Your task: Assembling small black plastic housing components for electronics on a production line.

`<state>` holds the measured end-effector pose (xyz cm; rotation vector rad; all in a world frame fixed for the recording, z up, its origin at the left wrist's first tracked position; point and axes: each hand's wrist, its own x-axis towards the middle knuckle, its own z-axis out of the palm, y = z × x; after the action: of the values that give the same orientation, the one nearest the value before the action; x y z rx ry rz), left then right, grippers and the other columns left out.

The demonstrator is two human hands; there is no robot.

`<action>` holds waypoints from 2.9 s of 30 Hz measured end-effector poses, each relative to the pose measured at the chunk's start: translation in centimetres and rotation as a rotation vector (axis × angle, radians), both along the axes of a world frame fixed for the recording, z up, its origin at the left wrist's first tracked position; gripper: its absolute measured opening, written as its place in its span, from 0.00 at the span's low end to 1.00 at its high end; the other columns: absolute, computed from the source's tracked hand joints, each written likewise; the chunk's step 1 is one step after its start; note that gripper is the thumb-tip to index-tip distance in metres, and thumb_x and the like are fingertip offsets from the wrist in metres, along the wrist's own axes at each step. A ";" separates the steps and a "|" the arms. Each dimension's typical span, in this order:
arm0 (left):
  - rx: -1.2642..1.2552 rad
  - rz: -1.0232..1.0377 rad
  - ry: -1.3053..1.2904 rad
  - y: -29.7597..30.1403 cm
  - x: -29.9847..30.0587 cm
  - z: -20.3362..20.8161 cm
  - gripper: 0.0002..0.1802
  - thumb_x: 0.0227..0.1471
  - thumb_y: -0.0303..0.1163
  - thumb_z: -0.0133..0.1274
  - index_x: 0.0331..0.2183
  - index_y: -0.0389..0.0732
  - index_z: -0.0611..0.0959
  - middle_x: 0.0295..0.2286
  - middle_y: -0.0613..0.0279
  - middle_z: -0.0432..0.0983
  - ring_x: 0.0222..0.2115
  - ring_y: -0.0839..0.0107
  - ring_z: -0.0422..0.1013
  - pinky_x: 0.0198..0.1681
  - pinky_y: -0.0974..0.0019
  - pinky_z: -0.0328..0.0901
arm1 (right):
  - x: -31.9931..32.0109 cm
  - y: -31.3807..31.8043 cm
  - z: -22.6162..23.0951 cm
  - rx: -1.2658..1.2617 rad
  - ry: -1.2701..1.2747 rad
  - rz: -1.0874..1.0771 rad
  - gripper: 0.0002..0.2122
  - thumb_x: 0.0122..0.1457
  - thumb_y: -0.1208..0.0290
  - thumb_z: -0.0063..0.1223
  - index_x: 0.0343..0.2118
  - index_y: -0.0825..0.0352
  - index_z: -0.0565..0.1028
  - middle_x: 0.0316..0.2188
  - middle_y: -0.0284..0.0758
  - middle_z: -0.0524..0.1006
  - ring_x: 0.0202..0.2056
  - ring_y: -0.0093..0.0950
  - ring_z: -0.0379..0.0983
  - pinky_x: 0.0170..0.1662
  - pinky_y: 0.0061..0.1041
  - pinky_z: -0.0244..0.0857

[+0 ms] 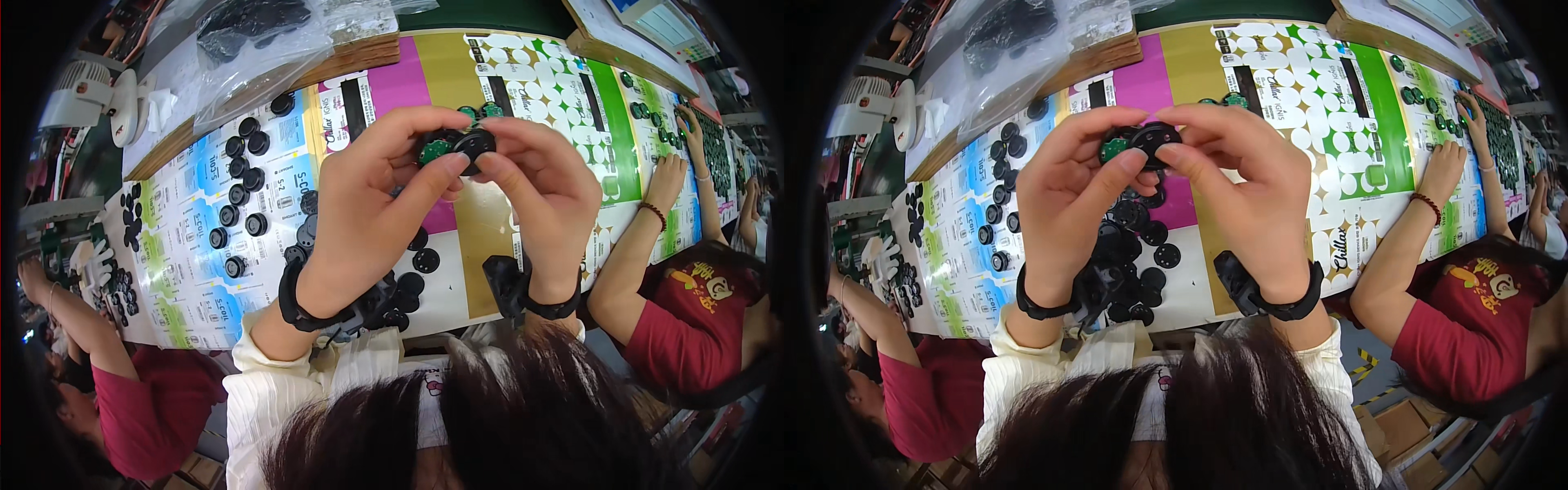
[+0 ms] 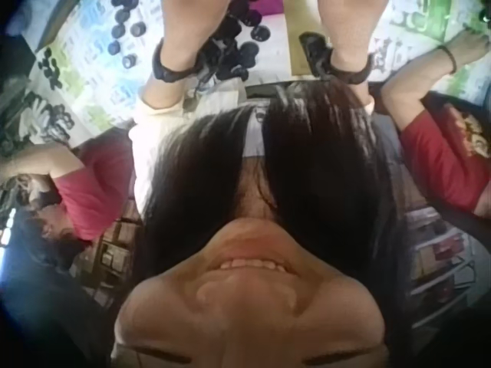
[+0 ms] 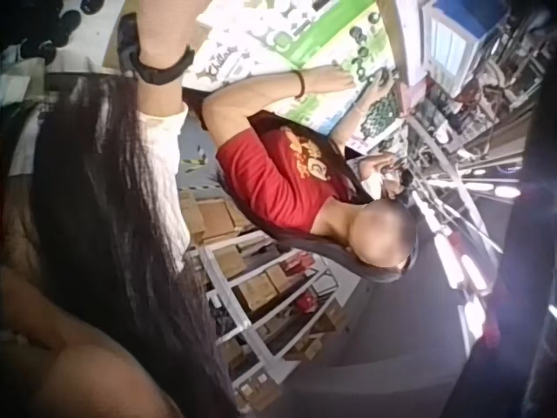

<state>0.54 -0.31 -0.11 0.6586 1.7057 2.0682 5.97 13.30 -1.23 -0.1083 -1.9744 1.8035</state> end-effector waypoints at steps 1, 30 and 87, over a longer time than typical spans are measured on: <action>-0.004 0.009 -0.003 -0.2 0.0 -0.1 0.14 0.46 0.18 0.46 0.39 0.32 0.70 0.31 0.62 0.71 0.28 0.79 0.68 0.31 0.79 0.65 | -0.2 0.0 -0.2 0.187 0.067 -0.014 0.15 0.39 0.86 0.54 0.34 0.68 0.73 0.24 0.33 0.71 0.24 0.20 0.68 0.27 0.15 0.64; 0.171 -0.225 -0.375 -2.5 -1.3 0.0 0.36 0.35 0.39 0.59 0.45 0.31 0.66 0.40 0.54 0.68 0.40 0.67 0.66 0.44 0.66 0.62 | -0.3 -0.6 2.0 0.735 0.336 0.014 0.23 0.30 0.70 0.59 0.35 0.71 0.74 0.30 0.36 0.69 0.31 0.28 0.66 0.32 0.22 0.62; -1.381 0.510 0.733 -20.6 -10.7 -7.0 0.16 0.48 0.23 0.39 0.41 0.38 0.72 0.35 0.51 0.71 0.33 0.62 0.70 0.38 0.68 0.62 | -5.4 -1.6 -7.4 0.799 -0.249 0.323 0.11 0.37 0.74 0.57 0.27 0.70 0.71 0.26 0.38 0.70 0.30 0.35 0.68 0.33 0.31 0.63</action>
<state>-10.17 -20.89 -7.08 0.4855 3.2756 0.3133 0.60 11.70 -8.63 0.2659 -2.8724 1.0602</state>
